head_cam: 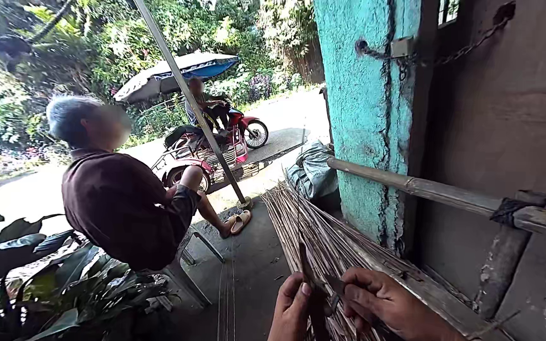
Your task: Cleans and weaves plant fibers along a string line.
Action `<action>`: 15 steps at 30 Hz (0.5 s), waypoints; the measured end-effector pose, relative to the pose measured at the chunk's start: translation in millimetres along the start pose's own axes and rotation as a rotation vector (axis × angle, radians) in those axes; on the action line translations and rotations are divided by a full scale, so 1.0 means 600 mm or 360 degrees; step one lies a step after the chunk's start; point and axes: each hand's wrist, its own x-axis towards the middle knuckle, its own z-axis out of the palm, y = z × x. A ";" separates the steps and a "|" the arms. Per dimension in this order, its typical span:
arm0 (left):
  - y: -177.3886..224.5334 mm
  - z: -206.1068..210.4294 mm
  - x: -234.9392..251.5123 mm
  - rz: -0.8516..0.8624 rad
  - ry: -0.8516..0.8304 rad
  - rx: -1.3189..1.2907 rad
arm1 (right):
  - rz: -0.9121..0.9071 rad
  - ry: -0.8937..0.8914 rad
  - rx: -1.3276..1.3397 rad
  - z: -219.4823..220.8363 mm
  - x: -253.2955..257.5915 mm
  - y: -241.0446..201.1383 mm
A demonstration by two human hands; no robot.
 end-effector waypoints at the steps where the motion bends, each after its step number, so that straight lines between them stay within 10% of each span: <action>1: 0.000 0.003 0.001 0.0001 0.0019 -0.0114 | -0.0056 0.0006 0.0035 0.003 0.000 -0.004; 15: 0.009 0.014 -0.004 -0.0069 -0.0252 0.0409 | 0.0348 -0.0181 -0.0277 0.007 0.001 -0.017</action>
